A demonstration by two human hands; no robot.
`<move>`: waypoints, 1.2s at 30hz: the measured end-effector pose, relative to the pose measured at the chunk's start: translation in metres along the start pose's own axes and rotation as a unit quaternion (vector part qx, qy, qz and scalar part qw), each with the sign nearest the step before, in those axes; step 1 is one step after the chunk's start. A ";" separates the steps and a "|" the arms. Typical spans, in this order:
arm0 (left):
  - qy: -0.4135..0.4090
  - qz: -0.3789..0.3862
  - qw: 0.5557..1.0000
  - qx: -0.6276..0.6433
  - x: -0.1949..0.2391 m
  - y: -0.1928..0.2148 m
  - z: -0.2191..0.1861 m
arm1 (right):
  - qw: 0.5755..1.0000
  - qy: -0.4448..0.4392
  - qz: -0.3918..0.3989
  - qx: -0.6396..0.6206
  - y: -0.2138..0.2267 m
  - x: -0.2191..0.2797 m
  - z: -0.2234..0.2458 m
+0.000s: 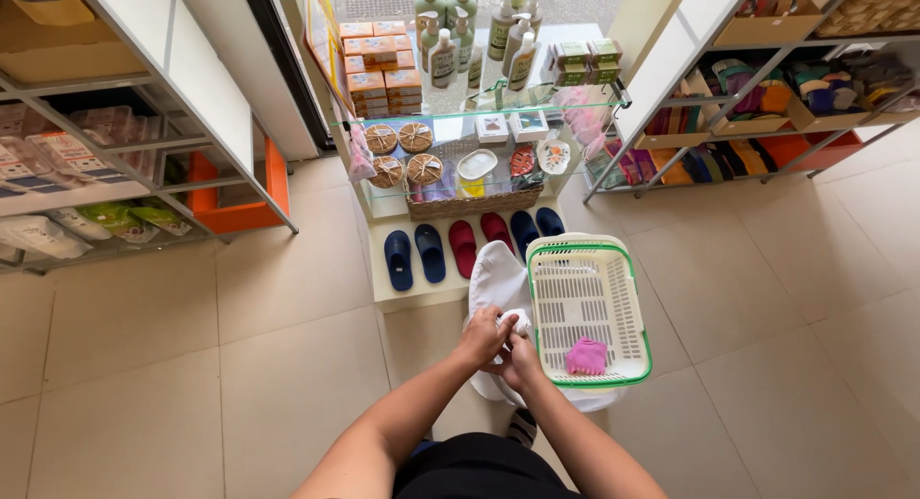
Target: Wiping down and organizing various products on retail store shelves.
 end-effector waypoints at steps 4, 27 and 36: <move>-0.020 -0.004 1.000 0.006 0.008 0.030 0.016 | 1.000 -0.004 -0.004 -0.024 -0.023 0.001 -0.028; 0.065 -0.131 0.986 -0.086 0.063 0.131 0.113 | 0.988 -0.021 0.139 0.071 -0.078 0.039 -0.055; -0.035 -0.180 0.983 -0.009 0.091 0.114 0.031 | 0.991 -0.035 0.123 0.040 -0.019 0.058 -0.059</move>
Point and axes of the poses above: each hand's wrist, its own x-axis away from the middle knuckle, its own y-axis out of the back of the hand, z = x × y, the point moved 9 cm from there along -x, towards the middle knuckle, and after that the axes turned 3 degrees about y, right-handed, at the moved point
